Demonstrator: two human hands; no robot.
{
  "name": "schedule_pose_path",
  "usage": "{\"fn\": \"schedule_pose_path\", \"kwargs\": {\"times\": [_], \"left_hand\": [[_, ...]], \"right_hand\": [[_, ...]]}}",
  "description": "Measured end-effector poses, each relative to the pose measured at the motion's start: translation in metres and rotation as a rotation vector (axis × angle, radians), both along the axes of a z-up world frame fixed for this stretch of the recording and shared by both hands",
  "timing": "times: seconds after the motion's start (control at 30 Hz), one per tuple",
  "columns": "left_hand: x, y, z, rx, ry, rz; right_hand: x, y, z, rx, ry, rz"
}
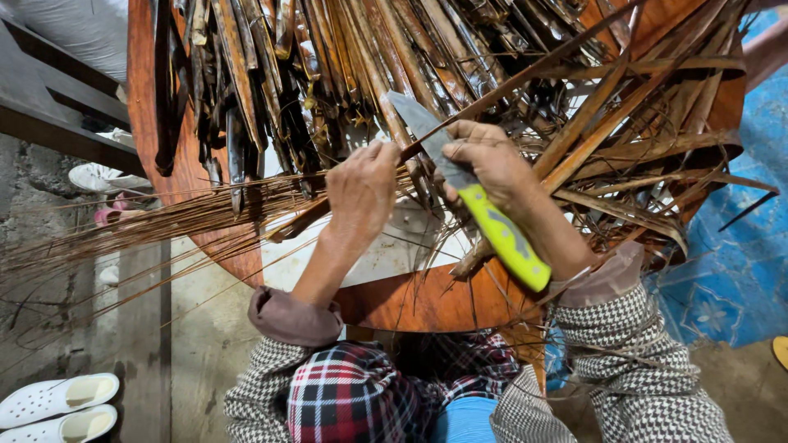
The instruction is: The person strips long, thin fibers from dried palm leaves using a small knife.
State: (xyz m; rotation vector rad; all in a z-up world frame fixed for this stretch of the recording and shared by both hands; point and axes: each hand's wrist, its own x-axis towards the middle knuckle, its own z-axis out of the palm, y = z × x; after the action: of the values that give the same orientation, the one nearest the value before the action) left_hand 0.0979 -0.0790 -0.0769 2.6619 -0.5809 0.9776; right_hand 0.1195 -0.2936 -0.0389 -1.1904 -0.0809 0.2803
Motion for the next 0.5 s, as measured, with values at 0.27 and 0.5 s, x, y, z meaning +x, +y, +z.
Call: {"fn": "schedule_pose_path", "kwargs": {"times": [0.27,0.5], "left_hand": [[-0.023,0.031,0.03,0.041,0.032,0.161],[0.016,0.0,-0.013,0.011,-0.131,0.076]], "right_hand": [[0.008,-0.025,0.017,-0.105,-0.02,-0.241],[-0.008,0.005,0.001,-0.063,0.023,-0.13]]}}
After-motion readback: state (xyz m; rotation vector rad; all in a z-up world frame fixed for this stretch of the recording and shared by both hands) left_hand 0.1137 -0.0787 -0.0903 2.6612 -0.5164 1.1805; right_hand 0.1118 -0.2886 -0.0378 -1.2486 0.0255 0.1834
